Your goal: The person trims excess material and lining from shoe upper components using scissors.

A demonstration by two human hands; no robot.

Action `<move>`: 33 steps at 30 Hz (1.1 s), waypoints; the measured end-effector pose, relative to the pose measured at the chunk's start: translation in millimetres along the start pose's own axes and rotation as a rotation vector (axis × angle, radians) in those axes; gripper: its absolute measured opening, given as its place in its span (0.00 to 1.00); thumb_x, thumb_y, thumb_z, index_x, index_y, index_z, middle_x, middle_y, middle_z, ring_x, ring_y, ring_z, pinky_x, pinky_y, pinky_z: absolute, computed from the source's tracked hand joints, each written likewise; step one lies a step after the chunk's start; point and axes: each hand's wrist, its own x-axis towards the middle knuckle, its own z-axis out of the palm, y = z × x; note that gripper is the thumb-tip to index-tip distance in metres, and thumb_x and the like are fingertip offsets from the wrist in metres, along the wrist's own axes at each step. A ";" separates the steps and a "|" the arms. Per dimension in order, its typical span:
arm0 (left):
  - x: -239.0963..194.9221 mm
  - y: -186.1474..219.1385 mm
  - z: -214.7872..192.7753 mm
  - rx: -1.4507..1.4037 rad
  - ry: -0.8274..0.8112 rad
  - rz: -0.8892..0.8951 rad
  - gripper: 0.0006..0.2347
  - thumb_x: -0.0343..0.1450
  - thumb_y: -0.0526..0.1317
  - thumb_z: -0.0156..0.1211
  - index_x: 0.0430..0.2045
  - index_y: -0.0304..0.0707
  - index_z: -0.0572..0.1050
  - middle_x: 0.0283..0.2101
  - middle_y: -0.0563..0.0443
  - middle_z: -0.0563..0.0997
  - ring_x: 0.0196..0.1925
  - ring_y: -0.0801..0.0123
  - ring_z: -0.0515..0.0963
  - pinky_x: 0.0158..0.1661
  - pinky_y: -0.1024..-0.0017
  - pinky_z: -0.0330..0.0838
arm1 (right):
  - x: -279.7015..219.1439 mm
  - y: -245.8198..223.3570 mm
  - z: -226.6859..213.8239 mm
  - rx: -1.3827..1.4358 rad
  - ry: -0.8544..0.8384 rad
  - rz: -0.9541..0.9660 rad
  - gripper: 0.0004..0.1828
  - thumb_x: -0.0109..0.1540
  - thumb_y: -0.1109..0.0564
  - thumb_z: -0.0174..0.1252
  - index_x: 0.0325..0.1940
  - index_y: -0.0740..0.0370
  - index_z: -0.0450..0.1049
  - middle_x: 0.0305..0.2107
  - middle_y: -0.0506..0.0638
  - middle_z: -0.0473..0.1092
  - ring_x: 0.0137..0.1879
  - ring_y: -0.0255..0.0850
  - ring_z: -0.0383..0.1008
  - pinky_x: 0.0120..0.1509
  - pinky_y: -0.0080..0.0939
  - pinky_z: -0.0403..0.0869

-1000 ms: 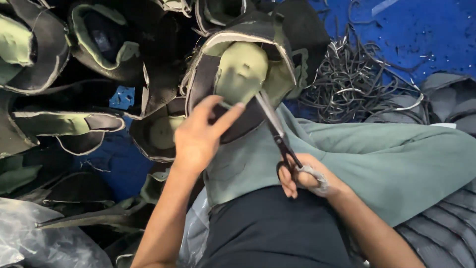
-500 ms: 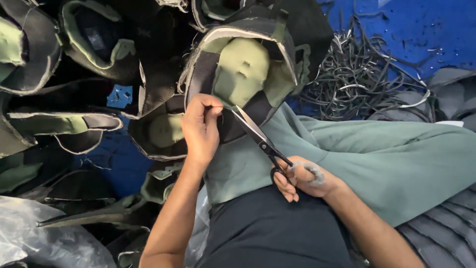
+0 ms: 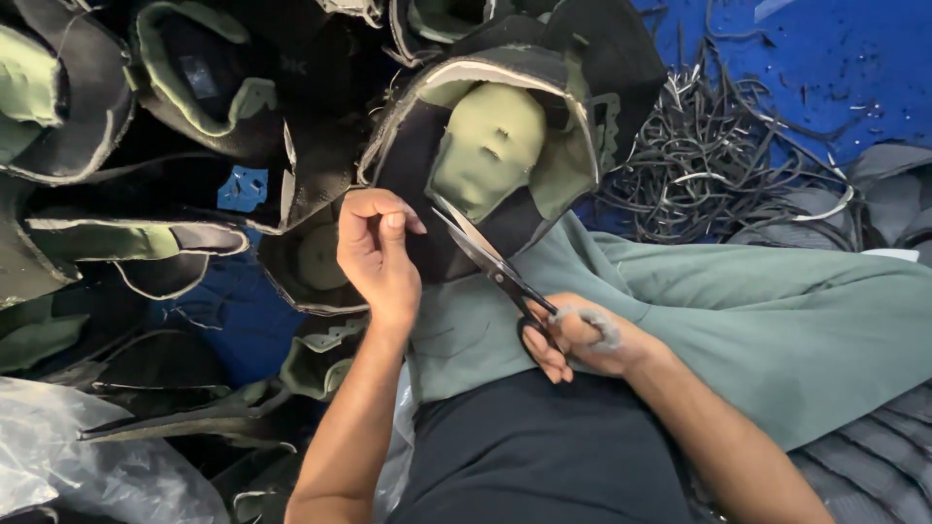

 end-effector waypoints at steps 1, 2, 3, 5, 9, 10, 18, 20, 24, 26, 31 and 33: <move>-0.2 0.5 0.2 -0.013 -0.001 0.018 0.02 0.80 0.31 0.54 0.38 0.32 0.69 0.39 0.49 0.73 0.35 0.73 0.74 0.40 0.76 0.72 | 4.0 -3.5 -1.6 -0.006 0.021 0.013 0.40 0.52 0.23 0.66 0.36 0.62 0.66 0.27 0.48 0.68 0.30 0.37 0.75 0.28 0.32 0.72; -1.6 -0.4 -1.2 -0.012 0.001 0.019 0.02 0.80 0.31 0.54 0.38 0.32 0.69 0.39 0.49 0.73 0.35 0.73 0.74 0.40 0.76 0.72 | 7.5 -2.5 -4.6 -0.008 0.019 0.014 0.40 0.52 0.23 0.66 0.36 0.62 0.66 0.27 0.48 0.68 0.30 0.37 0.75 0.28 0.32 0.72; -3.0 -1.5 -2.5 -0.044 -0.015 0.040 0.03 0.80 0.32 0.54 0.38 0.32 0.69 0.39 0.49 0.73 0.36 0.72 0.74 0.40 0.75 0.73 | 11.0 -1.6 -7.9 -0.018 0.009 0.013 0.39 0.54 0.24 0.66 0.36 0.63 0.66 0.26 0.48 0.68 0.31 0.37 0.75 0.28 0.32 0.72; -3.3 -3.8 -3.1 -0.079 -0.036 0.060 0.03 0.80 0.33 0.55 0.38 0.33 0.69 0.39 0.48 0.73 0.37 0.71 0.74 0.41 0.74 0.74 | 16.4 -4.2 -8.9 -0.029 0.004 0.009 0.39 0.55 0.24 0.65 0.37 0.65 0.67 0.26 0.49 0.68 0.31 0.38 0.75 0.29 0.32 0.72; -6.6 -13.1 -6.7 -0.191 -0.014 0.048 0.05 0.80 0.35 0.56 0.37 0.32 0.69 0.38 0.49 0.72 0.35 0.70 0.73 0.36 0.74 0.72 | 22.2 -3.0 -10.6 0.030 0.009 -0.056 0.36 0.57 0.27 0.66 0.36 0.64 0.67 0.26 0.47 0.66 0.31 0.35 0.74 0.30 0.29 0.70; -7.4 -17.4 -7.4 -0.241 -0.007 0.031 0.06 0.80 0.36 0.56 0.37 0.32 0.69 0.37 0.49 0.72 0.35 0.70 0.72 0.36 0.73 0.72 | 22.7 0.2 -13.9 0.049 0.037 -0.063 0.35 0.57 0.29 0.67 0.35 0.64 0.67 0.25 0.46 0.65 0.30 0.34 0.73 0.29 0.28 0.69; 18.1 42.8 -16.5 0.192 0.239 0.246 0.06 0.82 0.33 0.56 0.47 0.31 0.67 0.43 0.40 0.74 0.43 0.60 0.75 0.47 0.67 0.73 | 25.8 12.8 -20.9 0.030 0.056 -0.096 0.34 0.57 0.30 0.67 0.33 0.63 0.67 0.22 0.43 0.64 0.28 0.30 0.70 0.27 0.25 0.66; 20.4 61.8 -17.4 0.460 0.258 0.344 0.08 0.82 0.31 0.56 0.52 0.30 0.66 0.48 0.35 0.71 0.50 0.53 0.74 0.54 0.62 0.72 | 26.8 9.8 -14.7 -0.004 0.071 -0.081 0.34 0.56 0.29 0.67 0.34 0.62 0.67 0.22 0.43 0.64 0.28 0.31 0.70 0.27 0.26 0.66; 10.0 50.3 -17.2 0.839 0.009 0.133 0.18 0.72 0.30 0.65 0.55 0.29 0.67 0.46 0.37 0.73 0.48 0.53 0.76 0.52 0.62 0.71 | 24.2 3.2 -3.8 -0.090 0.072 -0.057 0.36 0.51 0.29 0.70 0.35 0.64 0.67 0.25 0.46 0.66 0.32 0.35 0.72 0.32 0.31 0.68; 8.8 45.4 -13.6 0.798 -0.066 -0.013 0.20 0.69 0.31 0.69 0.54 0.30 0.68 0.44 0.41 0.76 0.45 0.56 0.78 0.49 0.65 0.73 | 16.2 5.6 -5.4 -0.087 0.034 -0.079 0.37 0.50 0.29 0.70 0.37 0.64 0.67 0.26 0.47 0.67 0.34 0.36 0.72 0.35 0.33 0.70; 27.1 89.3 -4.2 0.565 -0.146 0.373 0.10 0.65 0.26 0.65 0.38 0.34 0.77 0.42 0.43 0.78 0.49 0.54 0.81 0.53 0.63 0.76 | -34.5 16.7 0.5 -0.018 -0.121 -0.188 0.44 0.47 0.30 0.74 0.48 0.64 0.67 0.27 0.50 0.70 0.34 0.42 0.74 0.39 0.40 0.73; 31.1 97.9 -6.9 0.597 -0.252 0.519 0.10 0.64 0.27 0.66 0.37 0.36 0.78 0.42 0.45 0.78 0.50 0.54 0.81 0.54 0.62 0.76 | -49.8 26.5 -4.4 -0.061 -0.135 -0.225 0.43 0.46 0.32 0.76 0.48 0.64 0.68 0.27 0.51 0.71 0.35 0.43 0.74 0.40 0.42 0.73</move>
